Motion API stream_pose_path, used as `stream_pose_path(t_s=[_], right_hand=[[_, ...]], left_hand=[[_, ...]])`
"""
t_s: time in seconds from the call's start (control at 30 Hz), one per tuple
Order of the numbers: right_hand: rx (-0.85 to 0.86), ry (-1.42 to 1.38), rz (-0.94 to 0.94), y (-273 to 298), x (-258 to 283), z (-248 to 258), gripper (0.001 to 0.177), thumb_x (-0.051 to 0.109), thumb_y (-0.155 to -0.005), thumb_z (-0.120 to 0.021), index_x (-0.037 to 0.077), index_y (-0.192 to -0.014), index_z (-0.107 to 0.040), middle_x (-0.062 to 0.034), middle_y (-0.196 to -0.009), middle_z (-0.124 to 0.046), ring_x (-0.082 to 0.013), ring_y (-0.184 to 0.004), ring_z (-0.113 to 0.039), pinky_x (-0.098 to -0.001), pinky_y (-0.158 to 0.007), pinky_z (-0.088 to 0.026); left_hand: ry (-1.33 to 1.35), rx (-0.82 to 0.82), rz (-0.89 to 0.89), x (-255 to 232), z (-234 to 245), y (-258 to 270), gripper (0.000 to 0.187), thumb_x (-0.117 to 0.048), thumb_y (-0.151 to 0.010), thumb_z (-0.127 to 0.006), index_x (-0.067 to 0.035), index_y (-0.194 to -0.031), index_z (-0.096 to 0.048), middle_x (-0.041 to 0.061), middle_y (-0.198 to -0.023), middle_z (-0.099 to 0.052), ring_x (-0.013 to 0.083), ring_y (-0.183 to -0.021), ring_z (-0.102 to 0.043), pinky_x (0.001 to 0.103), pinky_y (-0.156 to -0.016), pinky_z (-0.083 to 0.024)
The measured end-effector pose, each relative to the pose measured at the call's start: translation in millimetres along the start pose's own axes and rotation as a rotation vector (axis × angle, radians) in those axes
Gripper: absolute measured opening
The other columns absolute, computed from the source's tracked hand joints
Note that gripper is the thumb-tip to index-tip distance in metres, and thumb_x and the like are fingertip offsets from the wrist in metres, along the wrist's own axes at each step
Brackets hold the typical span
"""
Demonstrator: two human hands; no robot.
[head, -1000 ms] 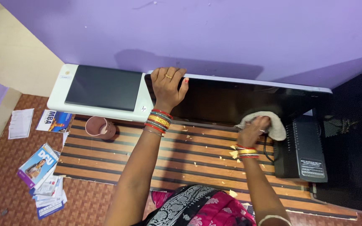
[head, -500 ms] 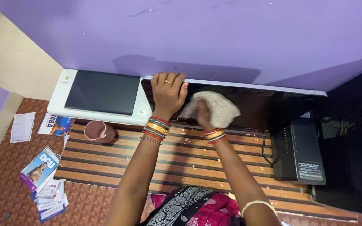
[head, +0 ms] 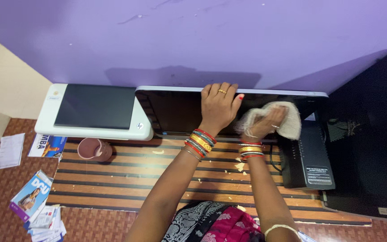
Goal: The person wipes a computer monitor, a power supply unit, and a computer tower using a cloth, handling each item one at a time.
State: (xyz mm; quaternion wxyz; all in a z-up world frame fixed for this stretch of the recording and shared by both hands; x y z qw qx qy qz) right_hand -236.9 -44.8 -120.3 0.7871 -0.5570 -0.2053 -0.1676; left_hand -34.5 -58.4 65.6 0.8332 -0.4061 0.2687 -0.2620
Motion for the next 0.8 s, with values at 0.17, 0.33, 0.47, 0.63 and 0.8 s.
stream_pose_path(t_s=[0.17,0.33,0.47,0.63,0.8], right_hand=[[0.986,0.095,-0.023,98,74,-79,0.050,0.042,-0.104,-0.051,0.013,-0.145,-0.048,-0.0059,-0.147,-0.054,-0.0240,-0.136,-0.053,-0.0426,-0.111,-0.042],[0.961,-0.730,0.104,129,106,-118,0.061,0.036,-0.111,-0.042,0.001,-0.157,-0.024,-0.0172,-0.161,-0.031,-0.0291,-0.151,-0.027,-0.0463,-0.124,-0.023],[0.348,-0.153,-0.034,43,40,-78,0.086,0.054,-0.114,-0.038,-0.007,-0.160,0.001,-0.0355,-0.165,0.000,-0.0432,-0.156,0.003,-0.0578,-0.125,-0.003],[-0.189,0.000,-0.062,-54,-42,-18,0.073,0.059,-0.110,-0.023,0.015,-0.167,-0.018,-0.0147,-0.175,-0.013,-0.0310,-0.163,-0.012,-0.0518,-0.137,-0.015],[-0.084,0.107,-0.241,17,-69,-12,0.073,0.051,-0.110,-0.026,0.011,-0.168,-0.010,-0.0161,-0.175,-0.008,-0.0354,-0.164,-0.005,-0.0535,-0.136,-0.007]], left_hand=[[0.036,-0.001,-0.064,6,-2,4,0.037,-0.037,-0.101,-0.057,-0.009,-0.121,-0.070,0.003,-0.110,-0.066,0.0225,-0.102,-0.058,0.042,-0.100,-0.038],[0.040,0.058,-0.112,10,7,2,0.041,-0.037,-0.101,-0.057,-0.008,-0.128,-0.068,0.004,-0.114,-0.066,0.0220,-0.106,-0.058,0.041,-0.103,-0.038],[0.022,0.068,-0.119,9,9,4,0.042,-0.036,-0.098,-0.057,-0.010,-0.129,-0.066,0.004,-0.116,-0.066,0.0214,-0.108,-0.058,0.040,-0.104,-0.038],[0.036,0.068,-0.123,7,2,4,0.039,-0.038,-0.102,-0.057,-0.010,-0.129,-0.067,0.003,-0.115,-0.066,0.0204,-0.106,-0.059,0.040,-0.103,-0.038],[0.005,0.017,-0.117,7,-1,5,0.036,-0.038,-0.102,-0.057,-0.012,-0.125,-0.069,0.000,-0.111,-0.067,0.0184,-0.103,-0.059,0.040,-0.100,-0.038]])
Point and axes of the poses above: each hand's wrist, its own y-axis away from the middle knuckle, its own z-axis out of the back of the hand, x = y × z, the point moved 7 cm from there along -y, towards the middle knuckle
